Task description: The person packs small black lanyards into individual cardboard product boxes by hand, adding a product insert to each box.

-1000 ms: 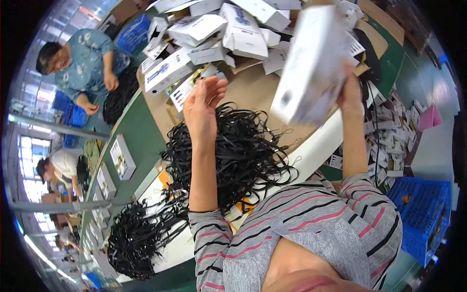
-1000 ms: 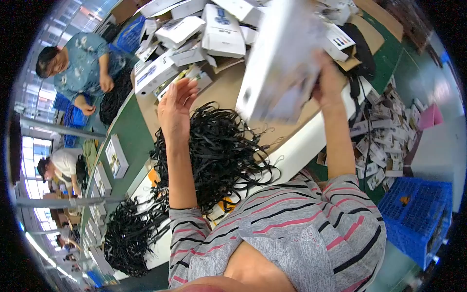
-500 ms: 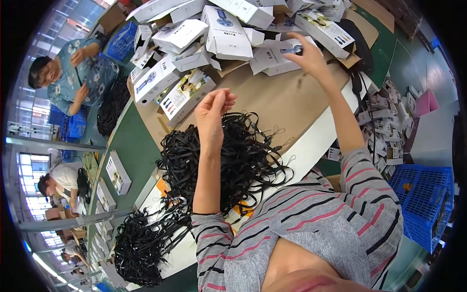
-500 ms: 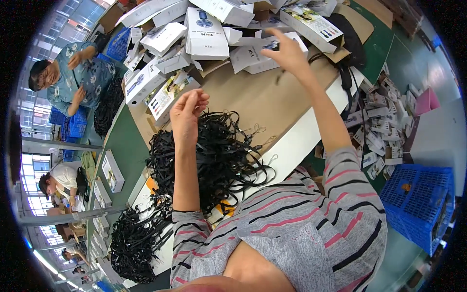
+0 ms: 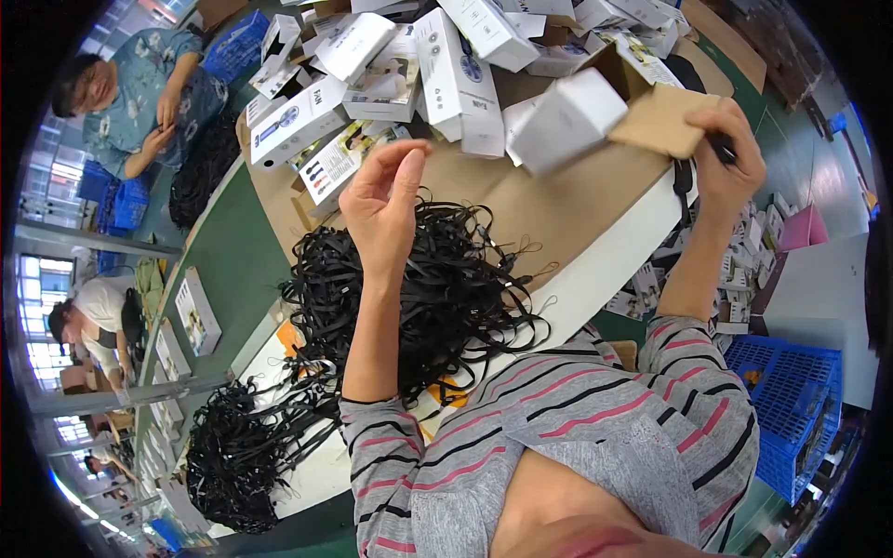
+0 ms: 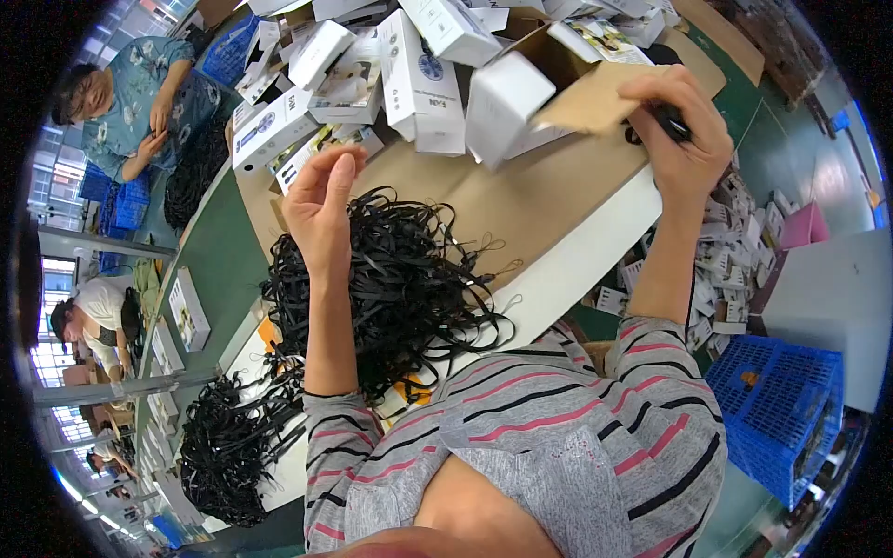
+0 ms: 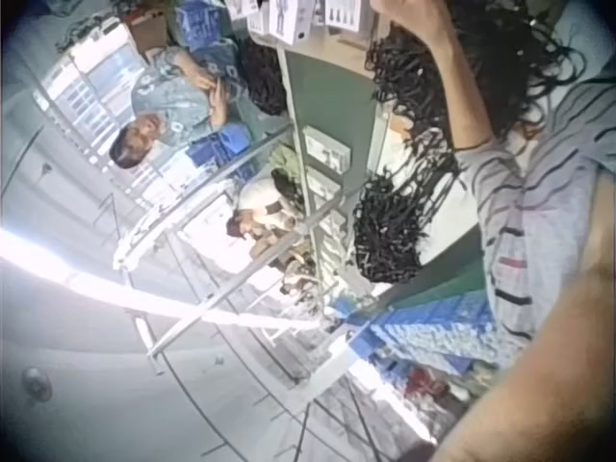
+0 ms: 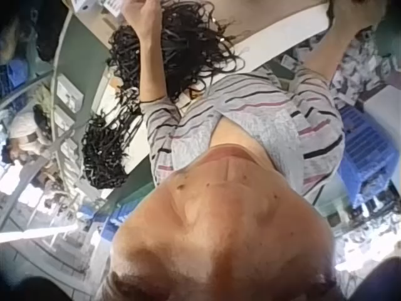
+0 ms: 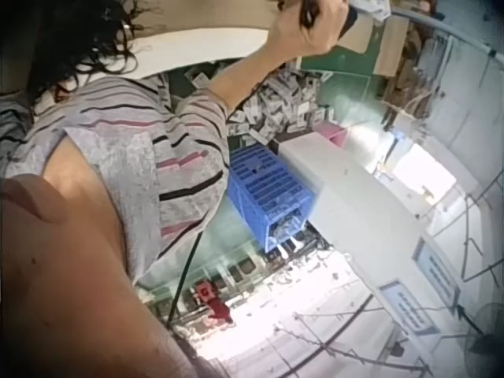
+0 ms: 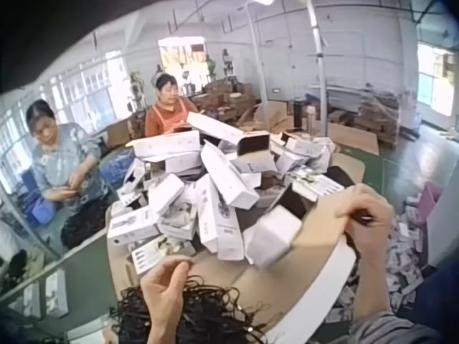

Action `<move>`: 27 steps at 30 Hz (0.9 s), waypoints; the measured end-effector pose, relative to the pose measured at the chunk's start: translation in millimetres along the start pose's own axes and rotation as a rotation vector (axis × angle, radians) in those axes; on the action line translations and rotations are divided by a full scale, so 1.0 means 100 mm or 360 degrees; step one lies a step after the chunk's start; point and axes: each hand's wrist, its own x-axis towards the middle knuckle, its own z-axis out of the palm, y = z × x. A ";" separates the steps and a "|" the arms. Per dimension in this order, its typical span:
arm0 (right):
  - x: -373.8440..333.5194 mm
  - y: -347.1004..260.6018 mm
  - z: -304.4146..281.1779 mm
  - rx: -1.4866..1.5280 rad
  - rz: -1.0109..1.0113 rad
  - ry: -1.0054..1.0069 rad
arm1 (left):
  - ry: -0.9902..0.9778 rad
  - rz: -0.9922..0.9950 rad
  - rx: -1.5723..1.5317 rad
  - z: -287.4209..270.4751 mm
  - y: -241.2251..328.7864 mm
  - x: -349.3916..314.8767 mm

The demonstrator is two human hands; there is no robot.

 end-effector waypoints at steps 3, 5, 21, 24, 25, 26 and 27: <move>0.00 -0.08 -0.03 0.0478 -0.0082 -0.0165 | -0.0224 0.0187 -0.0013 0.10 0.26 0.05; -0.03 -0.15 0.17 0.0909 -0.0080 -0.0408 | -0.0445 0.0155 -0.0157 0.11 0.43 0.01; -0.18 -0.55 1.65 0.0772 -0.0170 -0.1134 | 0.0852 0.0161 0.0771 -0.47 0.57 -1.03; -0.04 -0.73 1.57 0.0684 0.0420 -0.0963 | 0.0901 0.0550 0.1185 -0.39 0.39 -1.17; 0.08 -0.80 1.51 0.0867 0.0584 -0.0682 | 0.0911 0.0523 0.1146 -0.32 0.35 -1.16; 0.20 -0.84 1.40 0.1146 0.0909 -0.0546 | 0.0906 0.0508 0.1101 -0.25 0.33 -1.11; 0.35 -0.92 1.34 0.1433 0.1100 -0.0268 | 0.0903 0.0476 0.0948 -0.17 0.26 -1.08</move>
